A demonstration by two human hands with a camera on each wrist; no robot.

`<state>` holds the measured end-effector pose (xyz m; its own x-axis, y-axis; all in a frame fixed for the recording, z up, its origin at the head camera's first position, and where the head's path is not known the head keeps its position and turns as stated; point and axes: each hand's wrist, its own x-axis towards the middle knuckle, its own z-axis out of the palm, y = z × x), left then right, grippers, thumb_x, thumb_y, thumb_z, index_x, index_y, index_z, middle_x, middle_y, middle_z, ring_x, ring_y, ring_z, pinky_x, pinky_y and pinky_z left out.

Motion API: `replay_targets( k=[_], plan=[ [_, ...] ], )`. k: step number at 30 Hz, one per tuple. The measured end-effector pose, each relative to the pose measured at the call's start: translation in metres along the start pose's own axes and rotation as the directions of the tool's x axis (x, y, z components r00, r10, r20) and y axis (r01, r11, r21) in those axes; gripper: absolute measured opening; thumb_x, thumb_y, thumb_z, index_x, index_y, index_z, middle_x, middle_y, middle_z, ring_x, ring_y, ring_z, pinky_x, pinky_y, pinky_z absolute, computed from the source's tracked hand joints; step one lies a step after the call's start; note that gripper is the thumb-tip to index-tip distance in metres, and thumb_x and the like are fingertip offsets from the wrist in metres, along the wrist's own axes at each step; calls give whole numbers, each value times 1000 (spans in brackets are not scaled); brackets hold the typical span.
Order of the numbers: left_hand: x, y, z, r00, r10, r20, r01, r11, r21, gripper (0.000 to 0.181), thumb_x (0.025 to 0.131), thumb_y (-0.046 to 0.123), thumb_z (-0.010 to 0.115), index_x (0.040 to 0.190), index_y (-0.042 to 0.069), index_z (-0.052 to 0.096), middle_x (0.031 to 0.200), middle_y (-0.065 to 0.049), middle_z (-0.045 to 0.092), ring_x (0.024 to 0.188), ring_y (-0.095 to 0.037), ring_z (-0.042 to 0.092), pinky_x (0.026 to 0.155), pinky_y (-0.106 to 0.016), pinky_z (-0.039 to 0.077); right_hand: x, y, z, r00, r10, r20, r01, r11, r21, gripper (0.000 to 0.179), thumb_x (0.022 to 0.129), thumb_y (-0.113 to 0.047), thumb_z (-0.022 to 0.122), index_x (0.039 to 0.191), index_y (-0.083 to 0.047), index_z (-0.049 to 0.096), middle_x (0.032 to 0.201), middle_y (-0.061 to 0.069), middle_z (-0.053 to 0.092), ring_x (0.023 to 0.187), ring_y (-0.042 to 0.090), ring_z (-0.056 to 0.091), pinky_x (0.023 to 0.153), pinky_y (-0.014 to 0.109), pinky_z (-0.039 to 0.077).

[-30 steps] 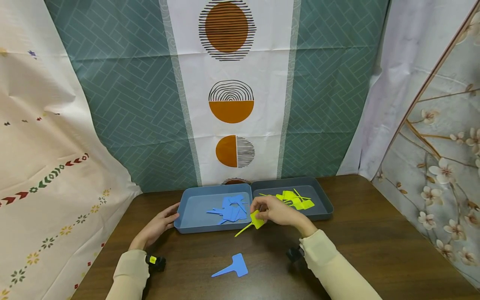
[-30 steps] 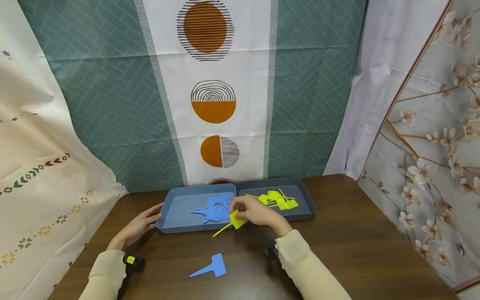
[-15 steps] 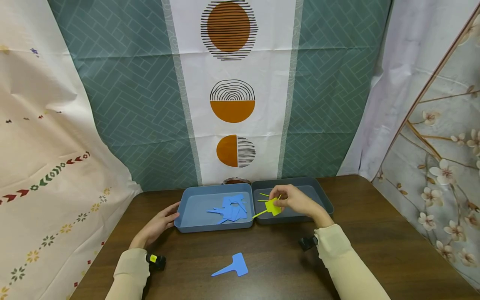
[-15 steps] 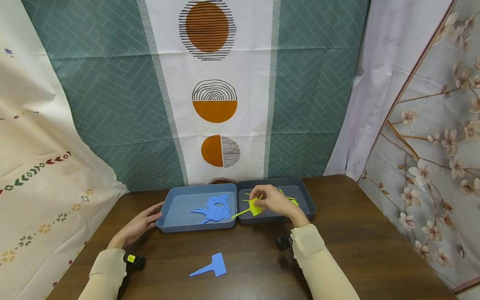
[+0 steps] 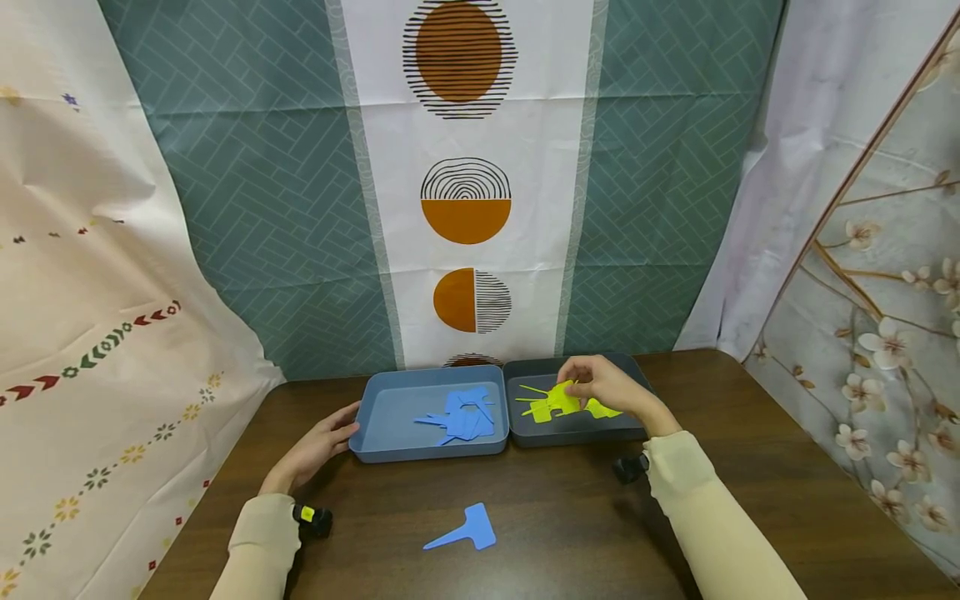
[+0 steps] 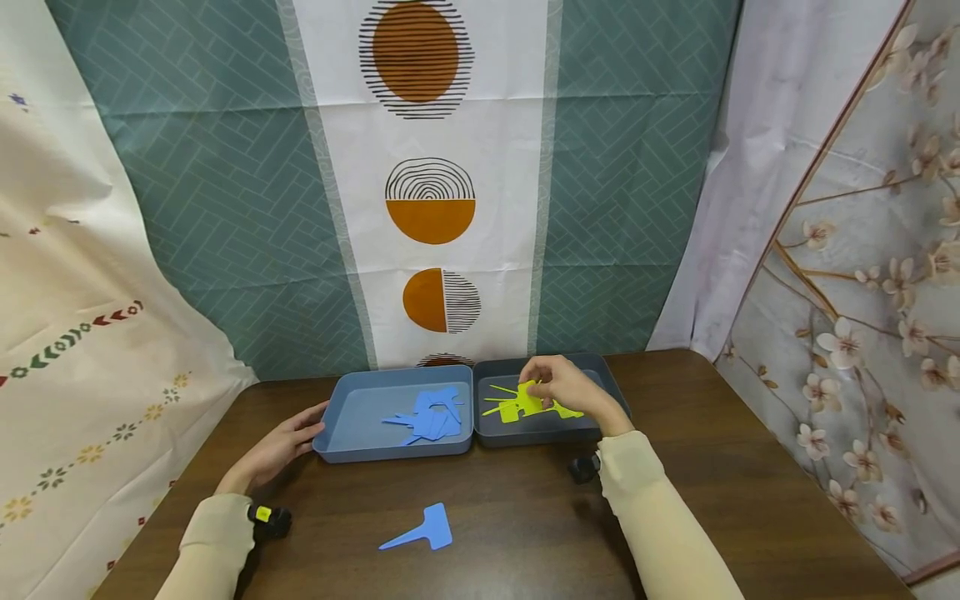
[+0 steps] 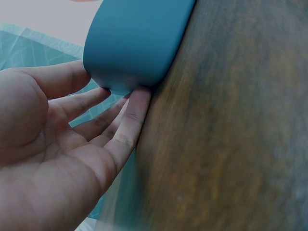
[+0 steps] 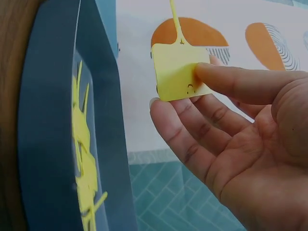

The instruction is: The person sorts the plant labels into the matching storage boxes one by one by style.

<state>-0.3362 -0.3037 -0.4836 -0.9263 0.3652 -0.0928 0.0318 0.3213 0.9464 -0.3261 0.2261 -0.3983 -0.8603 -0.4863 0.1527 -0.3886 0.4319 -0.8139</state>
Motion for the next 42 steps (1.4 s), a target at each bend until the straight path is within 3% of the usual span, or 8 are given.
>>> replay_targets(
  k=[4, 9, 18, 26, 36, 42],
  plan=[
    [0, 0, 0, 1000, 1, 3, -1, 1000, 14, 64, 114, 19, 43, 166, 1, 11, 166, -31, 18, 151, -47, 28, 120, -56, 33, 3, -1, -11, 1000, 16, 24, -18, 997, 76, 16, 99, 2, 65, 114, 5, 65, 106, 23, 66, 89, 32, 62, 77, 51, 62],
    [1, -1, 0, 1000, 8, 8, -8, 1000, -5, 64, 113, 18, 43, 166, 0, 11, 166, -32, 18, 151, -48, 28, 120, -58, 32, 9, -2, -23, 998, 38, 58, -44, 994, 105, 16, 101, -1, 64, 116, 4, 65, 102, 21, 65, 89, 32, 62, 78, 51, 61],
    [0, -1, 0, 1000, -2, -7, 2, 1000, -20, 64, 113, 18, 45, 166, 1, 13, 166, -31, 18, 151, -47, 28, 121, -59, 30, 19, -2, -41, 991, 122, 62, -123, 992, 18, 15, 100, 1, 62, 114, 6, 63, 96, 19, 63, 74, 37, 60, 65, 33, 58],
    [-2, 1, 0, 1000, -3, -5, 2, 1000, -26, 65, 113, 19, 46, 166, 0, 12, 166, -32, 17, 151, -48, 27, 121, -60, 29, 30, 2, -47, 984, 170, 52, -164, 981, -98, 11, 101, 3, 59, 110, 5, 65, 95, 17, 64, 73, 26, 57, 64, 32, 57],
    [-2, 1, 0, 1000, 5, -4, -5, 999, -31, 65, 113, 18, 45, 166, 0, 13, 165, -32, 18, 151, -48, 27, 120, -61, 29, 40, -2, -51, 975, 216, 46, -202, 956, -213, 18, 102, 4, 53, 112, 5, 69, 106, 18, 69, 86, 30, 65, 68, 39, 60],
    [-3, 2, 1, 1000, 3, -6, -3, 1000, -25, 64, 113, 18, 45, 166, 0, 14, 165, -32, 19, 150, -48, 29, 120, -60, 30, 46, 5, -49, 968, 247, 37, -231, 943, -239, 20, 101, 5, 53, 111, 5, 70, 106, 17, 69, 83, 27, 63, 62, 33, 56]
  ],
)
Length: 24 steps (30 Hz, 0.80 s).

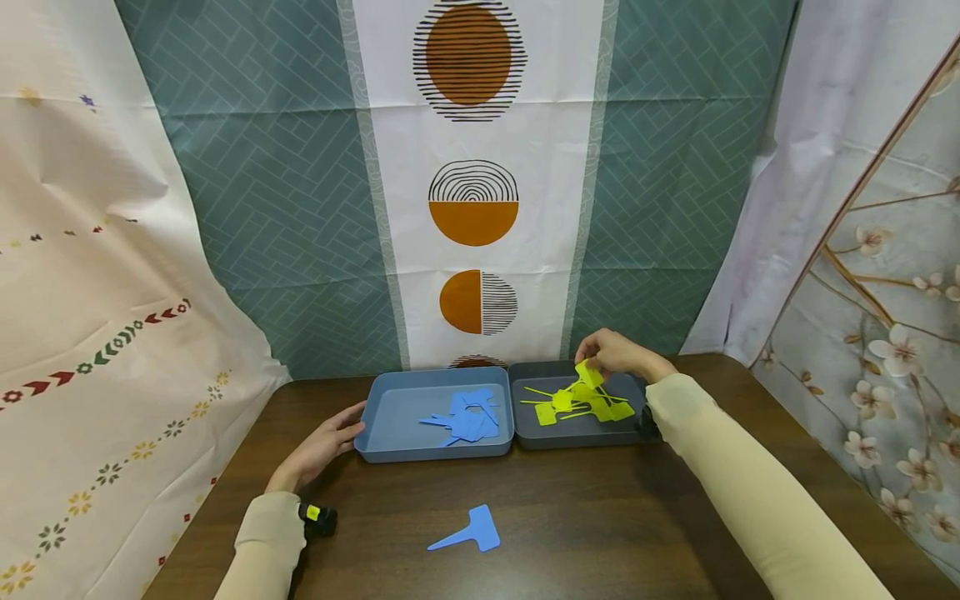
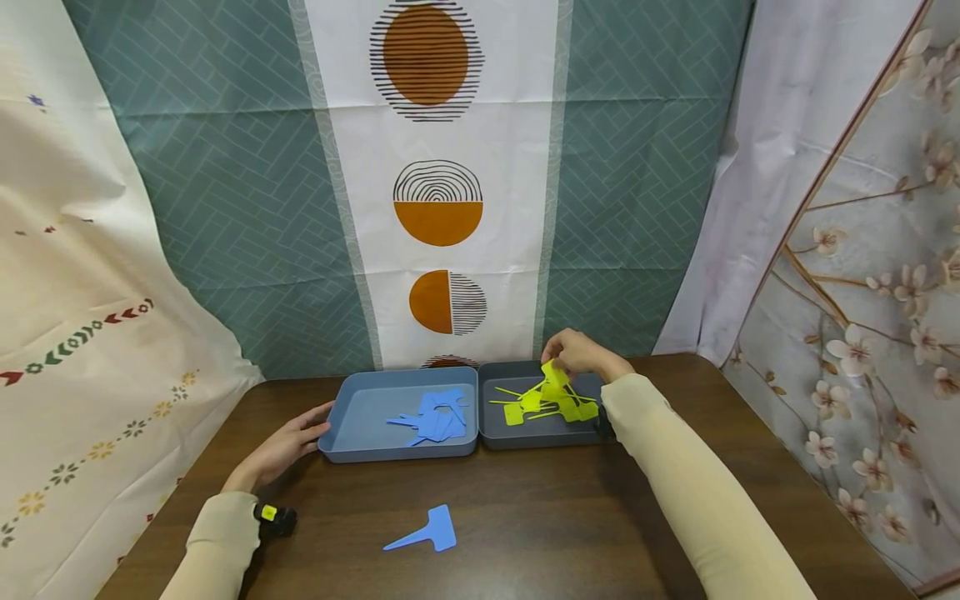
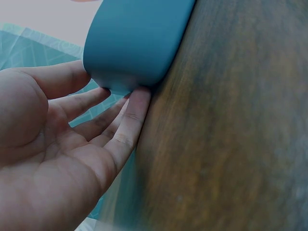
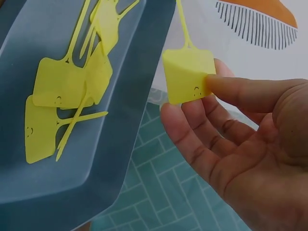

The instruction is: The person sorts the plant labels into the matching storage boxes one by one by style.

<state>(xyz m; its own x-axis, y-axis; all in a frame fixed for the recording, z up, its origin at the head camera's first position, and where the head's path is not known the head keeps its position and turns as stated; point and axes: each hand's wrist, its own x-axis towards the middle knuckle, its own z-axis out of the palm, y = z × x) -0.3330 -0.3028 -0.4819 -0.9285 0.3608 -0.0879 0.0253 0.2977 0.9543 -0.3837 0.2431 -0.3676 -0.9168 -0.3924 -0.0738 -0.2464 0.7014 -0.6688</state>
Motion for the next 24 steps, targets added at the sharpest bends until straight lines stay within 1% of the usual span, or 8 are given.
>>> replay_targets(
  k=[3, 7, 9, 11, 15, 18, 21, 24],
  plan=[
    [0, 0, 0, 1000, -4, -1, 4, 1000, 4, 64, 113, 18, 45, 166, 1, 13, 165, -32, 20, 150, -48, 29, 120, -60, 30, 3, 4, 0, 1000, 8, -3, -8, 999, -39, 24, 100, 5, 52, 116, 4, 70, 110, 22, 66, 87, 29, 60, 68, 35, 55],
    [1, -1, 0, 1000, -10, -2, 10, 1000, 23, 64, 113, 20, 44, 166, 1, 13, 165, -32, 20, 150, -48, 30, 120, -58, 31, 4, 7, -2, 1000, 3, -17, -5, 994, -110, 30, 100, 4, 53, 126, 2, 68, 124, 29, 60, 104, 38, 59, 84, 45, 55],
    [2, -1, -1, 1000, -18, -9, 19, 1000, 20, 63, 113, 20, 44, 166, 2, 14, 165, -31, 21, 150, -47, 30, 121, -57, 31, 4, 7, -4, 1000, -6, -17, 4, 991, -134, 30, 100, 3, 54, 127, 2, 68, 129, 31, 58, 112, 41, 59, 88, 50, 55],
    [2, -1, -1, 1000, -23, -13, 23, 1000, 21, 63, 113, 20, 44, 166, 3, 15, 166, -30, 20, 150, -46, 30, 121, -57, 31, 3, 7, -5, 1000, -4, -14, 3, 991, -137, 29, 101, 2, 54, 126, 3, 68, 131, 32, 58, 114, 44, 59, 90, 52, 55],
    [2, -1, -1, 1000, -17, -10, 17, 1000, 16, 63, 113, 19, 44, 166, 2, 14, 166, -30, 19, 151, -47, 28, 121, -59, 29, 1, 7, -5, 1000, -7, -7, 6, 991, -135, 28, 101, 1, 54, 125, 2, 68, 130, 31, 59, 114, 43, 60, 89, 51, 55],
    [1, -1, -1, 1000, -12, -4, 12, 1000, 19, 63, 113, 19, 43, 166, 1, 13, 165, -32, 18, 151, -49, 27, 121, -59, 29, 0, 6, -2, 1000, -19, -8, 18, 993, -117, 28, 101, -1, 54, 125, 1, 69, 132, 30, 60, 115, 43, 61, 93, 52, 55],
    [1, -2, -1, 1000, -21, -9, 21, 1000, 23, 63, 113, 19, 43, 166, 1, 14, 165, -31, 19, 151, -48, 27, 121, -58, 29, -4, 4, 2, 999, -49, -4, 49, 994, -94, 27, 102, -2, 54, 124, 1, 69, 134, 29, 60, 120, 45, 60, 98, 55, 54],
    [1, -2, -1, 1000, -25, -12, 25, 999, 27, 63, 113, 19, 43, 166, 2, 14, 165, -30, 20, 151, -47, 28, 121, -57, 30, -9, 0, 7, 996, -91, 4, 91, 992, -84, 25, 105, -4, 53, 123, -1, 70, 132, 27, 62, 120, 43, 60, 100, 56, 53]
  ],
)
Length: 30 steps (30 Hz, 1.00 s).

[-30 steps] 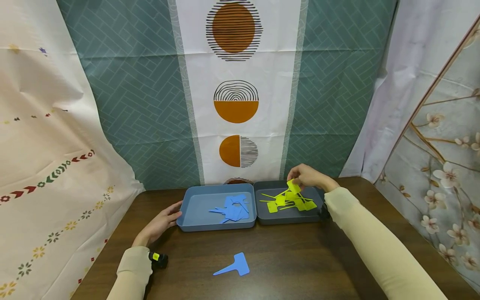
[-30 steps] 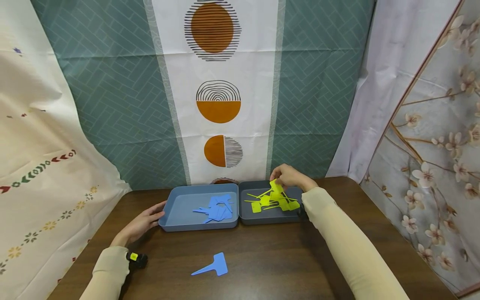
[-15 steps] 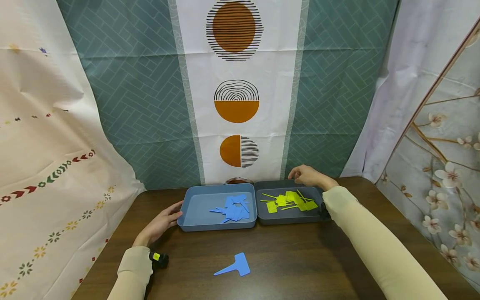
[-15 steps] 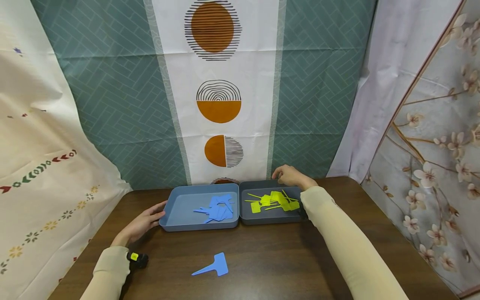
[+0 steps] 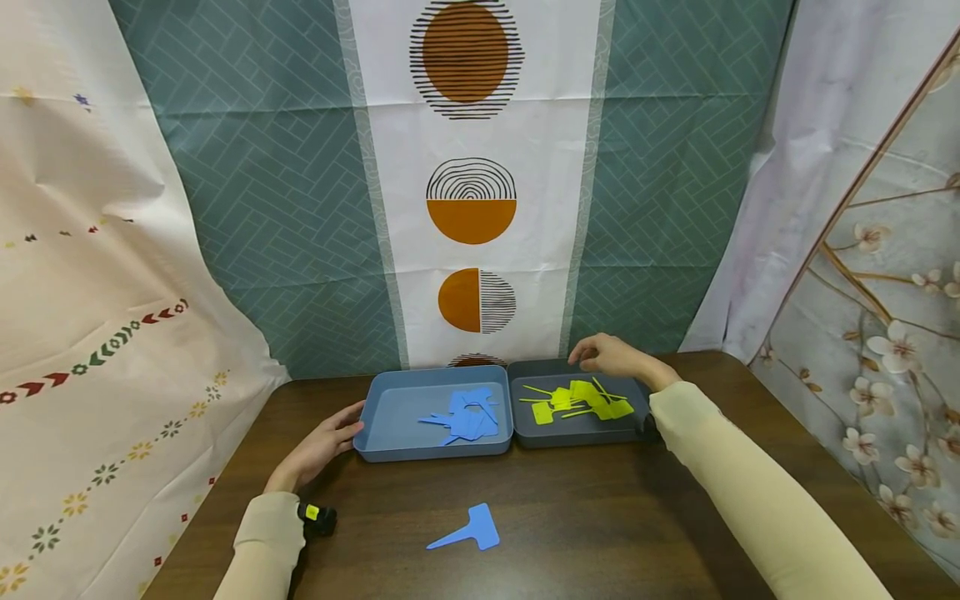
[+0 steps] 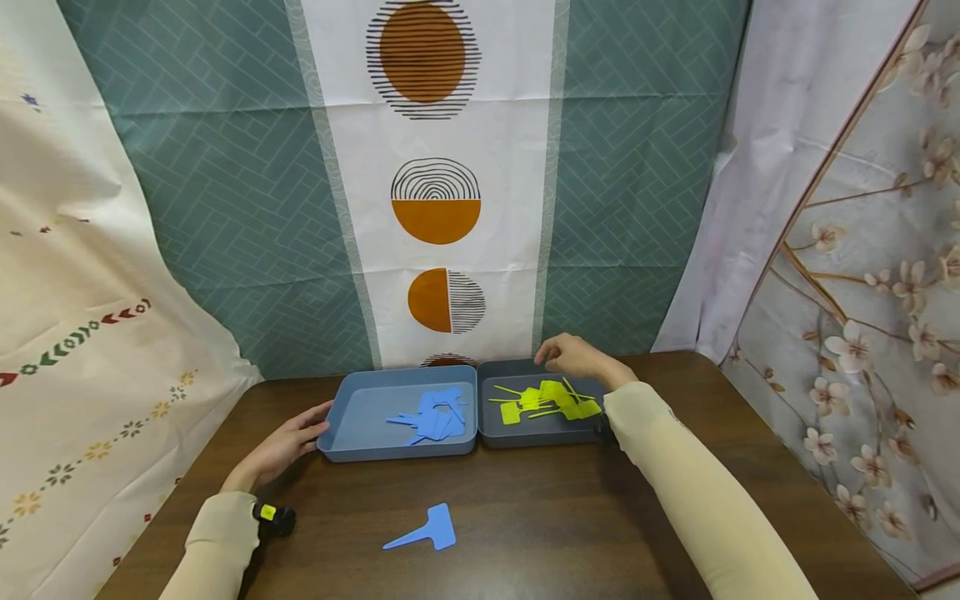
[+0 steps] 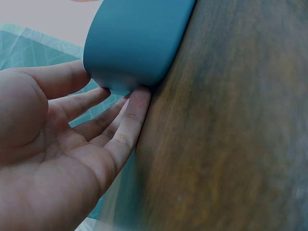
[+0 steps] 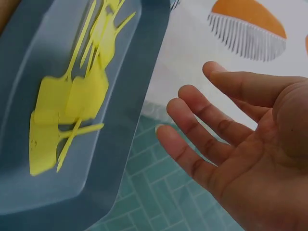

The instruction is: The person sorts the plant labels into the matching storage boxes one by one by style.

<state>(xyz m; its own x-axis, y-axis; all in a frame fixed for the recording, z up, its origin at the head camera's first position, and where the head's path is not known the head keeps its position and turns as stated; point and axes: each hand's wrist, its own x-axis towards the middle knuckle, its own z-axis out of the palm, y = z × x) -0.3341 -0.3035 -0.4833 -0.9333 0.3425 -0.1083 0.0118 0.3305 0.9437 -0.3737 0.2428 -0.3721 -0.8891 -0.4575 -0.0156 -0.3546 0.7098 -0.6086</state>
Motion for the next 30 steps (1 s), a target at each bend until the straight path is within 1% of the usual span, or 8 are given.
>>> replay_targets(
  k=[7, 10, 12, 16, 18, 25, 27, 30],
  plan=[
    [2, 0, -1, 1000, 14, 2, -14, 1000, -3, 64, 113, 20, 43, 166, 1, 13, 165, -31, 20, 151, -47, 28, 121, -57, 31, -11, -8, 14, 997, -76, 22, 75, 997, 25, 22, 106, -6, 56, 122, -4, 71, 125, 16, 68, 112, 35, 64, 95, 50, 55],
    [2, -1, -1, 1000, 11, 1, -11, 1000, 0, 64, 113, 20, 44, 166, 2, 13, 166, -30, 19, 151, -46, 28, 121, -57, 31, -15, -12, 18, 993, -117, 18, 116, 993, 35, 22, 106, -6, 57, 123, -3, 71, 123, 15, 69, 106, 30, 65, 91, 46, 56],
    [2, -1, -1, 1000, 14, 2, -14, 1000, -3, 63, 113, 19, 43, 166, 2, 13, 166, -30, 19, 151, -46, 29, 121, -57, 31, -17, -16, 20, 990, -137, 15, 136, 990, 47, 23, 106, -5, 57, 124, -1, 70, 124, 15, 69, 104, 27, 66, 91, 45, 57],
    [1, -1, -2, 1000, 17, 5, -17, 1000, -2, 63, 113, 18, 43, 166, 2, 13, 166, -30, 19, 151, -47, 28, 121, -58, 31, -21, -26, 27, 985, -170, 14, 168, 983, 72, 22, 106, -5, 58, 123, -1, 70, 123, 15, 69, 105, 28, 66, 92, 46, 58],
    [2, -2, -2, 1000, 14, 6, -14, 1000, 0, 63, 113, 19, 43, 166, 2, 13, 166, -30, 19, 151, -47, 28, 121, -58, 31, -22, -31, 32, 984, -179, 12, 178, 981, 77, 22, 106, -6, 58, 123, -2, 71, 124, 15, 69, 111, 29, 66, 94, 46, 57],
    [1, -2, -1, 1000, 20, 17, -20, 1000, 19, 64, 114, 20, 43, 166, 1, 12, 165, -31, 20, 150, -47, 29, 120, -54, 34, -27, -44, 49, 977, -213, 1, 212, 970, 123, 22, 105, -7, 59, 123, -4, 71, 118, 12, 70, 104, 29, 66, 88, 47, 59],
    [1, -1, -1, 1000, 20, 16, -20, 1000, 15, 64, 114, 20, 43, 166, 2, 12, 165, -31, 19, 151, -47, 28, 120, -55, 33, -28, -48, 54, 975, -222, 5, 219, 965, 146, 21, 104, -7, 59, 122, -5, 71, 116, 9, 71, 100, 27, 65, 86, 46, 60],
    [2, -1, -1, 1000, 12, 9, -12, 1000, 5, 63, 114, 20, 43, 166, 3, 13, 166, -30, 19, 151, -46, 28, 121, -56, 31, -29, -53, 66, 968, -250, 9, 246, 959, 143, 19, 104, -7, 61, 119, -6, 73, 114, 6, 71, 96, 22, 63, 84, 38, 59]
  ],
)
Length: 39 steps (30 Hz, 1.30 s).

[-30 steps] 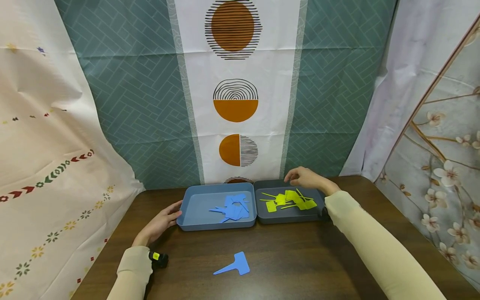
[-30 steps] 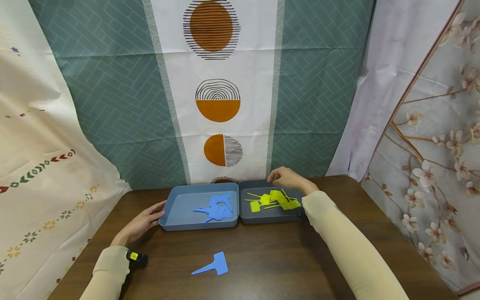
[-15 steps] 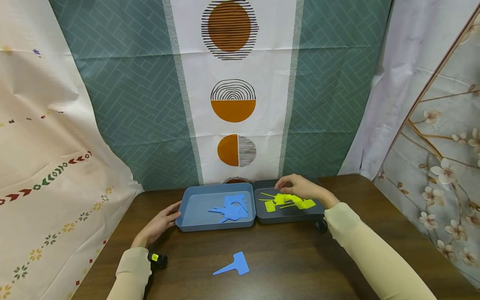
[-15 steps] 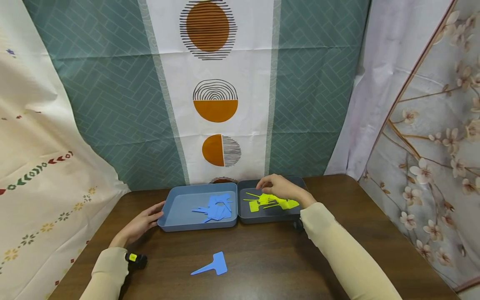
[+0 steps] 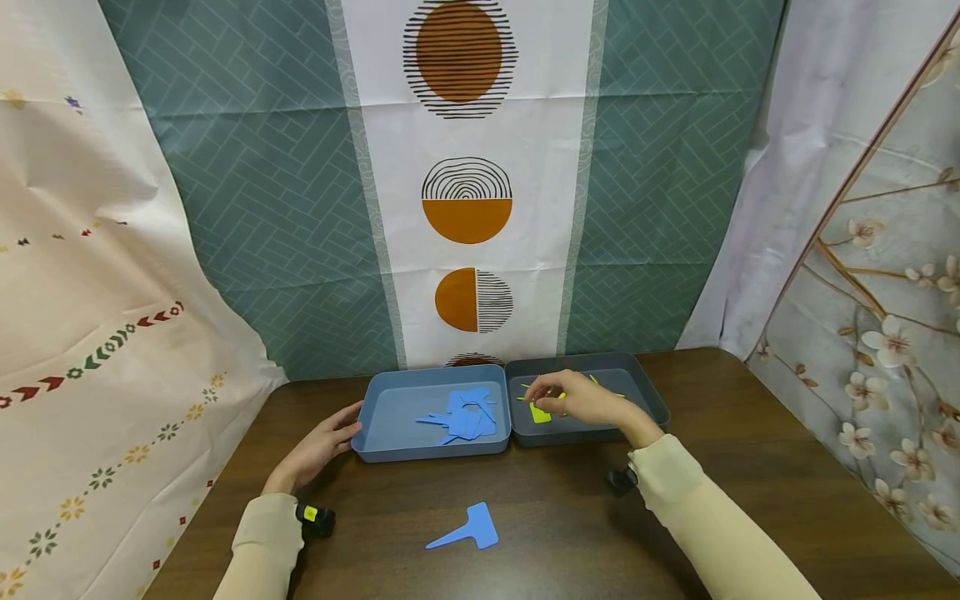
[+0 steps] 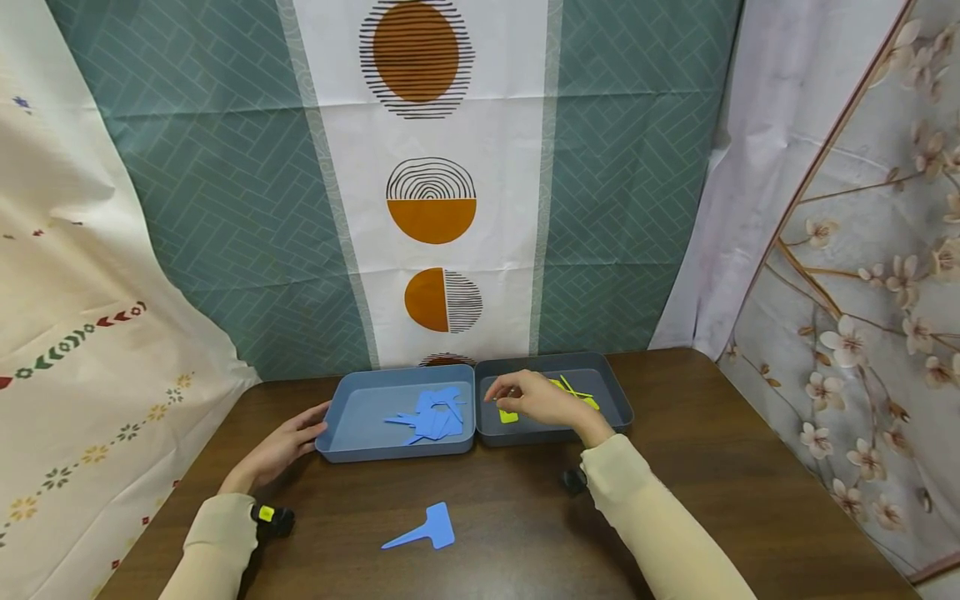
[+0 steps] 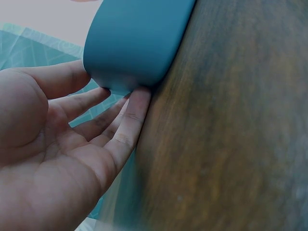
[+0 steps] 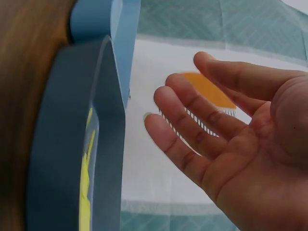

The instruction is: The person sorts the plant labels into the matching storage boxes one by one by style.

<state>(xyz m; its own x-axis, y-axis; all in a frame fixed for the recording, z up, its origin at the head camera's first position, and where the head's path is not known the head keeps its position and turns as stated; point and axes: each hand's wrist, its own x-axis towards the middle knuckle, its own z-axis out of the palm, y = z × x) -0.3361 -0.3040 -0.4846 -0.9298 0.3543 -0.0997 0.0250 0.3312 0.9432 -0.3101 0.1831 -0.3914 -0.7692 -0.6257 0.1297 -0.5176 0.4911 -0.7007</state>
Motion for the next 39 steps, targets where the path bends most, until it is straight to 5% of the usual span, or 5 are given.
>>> replay_targets(
  k=[15, 27, 39],
  plan=[
    [0, 0, -1, 1000, -9, -7, 9, 1000, -7, 63, 114, 19, 43, 167, 3, 13, 167, -29, 17, 152, -46, 26, 121, -59, 29, 5, -14, 58, 985, -66, 160, 52, 995, 88, 20, 105, -9, 60, 119, 0, 71, 112, 18, 70, 90, 20, 58, 77, 27, 52],
    [-1, 0, -1, 1000, -3, 1, 3, 1000, -7, 63, 113, 20, 44, 167, 3, 13, 168, -29, 15, 152, -46, 25, 121, -59, 29, 8, -27, 94, 970, -75, 231, 60, 996, 71, 19, 104, -9, 63, 120, -8, 72, 111, 7, 70, 96, 8, 58, 85, 24, 52],
    [-2, 2, 0, 1000, -1, 10, 1, 1000, -7, 63, 114, 20, 42, 166, 2, 12, 168, -29, 15, 152, -46, 25, 121, -59, 28, 7, -36, 113, 947, -27, 319, 57, 995, -86, 36, 96, -13, 76, 130, -9, 69, 116, 0, 64, 95, 5, 57, 83, 19, 50]
  ],
)
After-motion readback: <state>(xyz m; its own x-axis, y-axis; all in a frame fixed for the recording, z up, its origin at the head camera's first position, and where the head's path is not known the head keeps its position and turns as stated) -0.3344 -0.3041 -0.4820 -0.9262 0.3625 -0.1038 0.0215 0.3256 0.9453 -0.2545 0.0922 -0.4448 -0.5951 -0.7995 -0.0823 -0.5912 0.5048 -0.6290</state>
